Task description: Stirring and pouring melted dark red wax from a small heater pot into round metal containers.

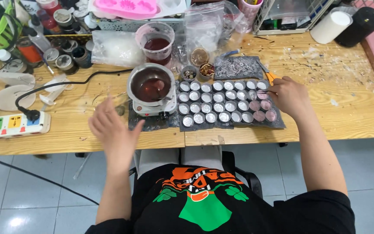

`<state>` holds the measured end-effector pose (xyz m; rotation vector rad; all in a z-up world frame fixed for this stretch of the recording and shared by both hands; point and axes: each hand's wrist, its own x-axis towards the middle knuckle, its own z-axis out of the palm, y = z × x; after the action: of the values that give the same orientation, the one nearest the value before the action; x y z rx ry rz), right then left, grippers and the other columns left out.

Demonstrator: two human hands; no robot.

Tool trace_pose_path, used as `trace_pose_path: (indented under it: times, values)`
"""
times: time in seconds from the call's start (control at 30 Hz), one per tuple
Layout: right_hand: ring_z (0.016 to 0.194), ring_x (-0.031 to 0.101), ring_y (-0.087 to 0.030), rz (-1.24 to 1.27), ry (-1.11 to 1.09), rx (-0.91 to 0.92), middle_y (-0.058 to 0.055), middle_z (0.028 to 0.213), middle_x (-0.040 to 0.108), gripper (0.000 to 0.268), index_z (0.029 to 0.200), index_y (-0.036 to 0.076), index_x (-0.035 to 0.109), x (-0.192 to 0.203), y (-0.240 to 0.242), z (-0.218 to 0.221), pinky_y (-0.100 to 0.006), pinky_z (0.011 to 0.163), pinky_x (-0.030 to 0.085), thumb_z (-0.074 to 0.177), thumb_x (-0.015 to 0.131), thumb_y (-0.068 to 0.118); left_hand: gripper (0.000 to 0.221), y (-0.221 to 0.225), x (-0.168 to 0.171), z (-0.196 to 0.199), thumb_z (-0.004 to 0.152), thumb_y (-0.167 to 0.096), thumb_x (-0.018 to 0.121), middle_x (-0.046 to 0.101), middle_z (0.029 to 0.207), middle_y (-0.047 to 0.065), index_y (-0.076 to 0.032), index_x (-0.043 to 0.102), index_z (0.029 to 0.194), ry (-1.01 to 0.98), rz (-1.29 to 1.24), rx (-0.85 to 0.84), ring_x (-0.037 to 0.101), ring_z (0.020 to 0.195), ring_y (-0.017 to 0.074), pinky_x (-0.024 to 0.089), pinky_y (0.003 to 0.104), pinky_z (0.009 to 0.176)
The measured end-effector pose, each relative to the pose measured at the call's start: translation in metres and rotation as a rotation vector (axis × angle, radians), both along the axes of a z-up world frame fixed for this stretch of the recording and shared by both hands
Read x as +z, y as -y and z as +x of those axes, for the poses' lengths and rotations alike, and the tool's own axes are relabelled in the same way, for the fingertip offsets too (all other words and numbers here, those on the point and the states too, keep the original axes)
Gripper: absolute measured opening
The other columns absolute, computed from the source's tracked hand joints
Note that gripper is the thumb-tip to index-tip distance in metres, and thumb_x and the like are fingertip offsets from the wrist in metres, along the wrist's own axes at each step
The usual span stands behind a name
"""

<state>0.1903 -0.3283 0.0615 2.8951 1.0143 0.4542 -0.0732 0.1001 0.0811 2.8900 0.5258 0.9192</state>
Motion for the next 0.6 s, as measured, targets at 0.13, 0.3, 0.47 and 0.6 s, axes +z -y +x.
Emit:
trace_pose_path:
  times: [0.13, 0.3, 0.47, 0.6]
  values:
    - [0.098, 0.065, -0.019, 0.029, -0.033, 0.006, 0.005, 0.094, 0.071, 0.013, 0.089, 0.013, 0.08, -0.01, -0.001, 0.002, -0.037, 0.072, 0.056, 0.089, 0.075, 0.025, 0.107, -0.034, -0.008, 0.003, 0.072, -0.041, 0.092, 0.049, 0.14, 0.023, 0.0, 0.036, 0.153, -0.091, -0.116, -0.001, 0.049, 0.133, 0.0399, 0.033, 0.058, 0.113]
    - [0.1, 0.065, -0.02, -0.102, -0.058, -0.028, 0.004, 0.095, 0.071, 0.012, 0.083, 0.015, 0.079, -0.019, -0.004, 0.008, -0.038, 0.073, 0.058, 0.086, 0.075, 0.026, 0.086, -0.045, -0.007, 0.01, 0.081, -0.026, 0.088, 0.054, 0.14, 0.018, -0.005, 0.043, 0.152, -0.132, -0.162, 0.05, 0.054, 0.124, 0.0367, 0.041, 0.052, 0.098]
    - [0.102, 0.066, -0.019, -0.129, -0.036, -0.056, 0.004, 0.097, 0.072, 0.012, 0.081, 0.013, 0.076, -0.018, -0.004, 0.006, -0.038, 0.075, 0.058, 0.084, 0.074, 0.024, 0.076, -0.056, -0.008, 0.009, 0.085, -0.018, 0.082, 0.059, 0.134, 0.015, -0.005, 0.045, 0.15, -0.113, -0.177, 0.021, 0.057, 0.122, 0.0332, 0.042, 0.05, 0.096]
    - [0.102, 0.066, -0.02, -0.076, -0.023, -0.046, 0.003, 0.094, 0.071, 0.013, 0.083, 0.014, 0.078, -0.01, -0.008, 0.001, -0.038, 0.076, 0.058, 0.084, 0.076, 0.027, 0.058, -0.069, -0.01, 0.001, 0.093, -0.009, 0.073, 0.062, 0.131, 0.011, -0.009, 0.052, 0.147, -0.093, -0.169, 0.037, 0.057, 0.122, 0.0323, 0.043, 0.049, 0.098]
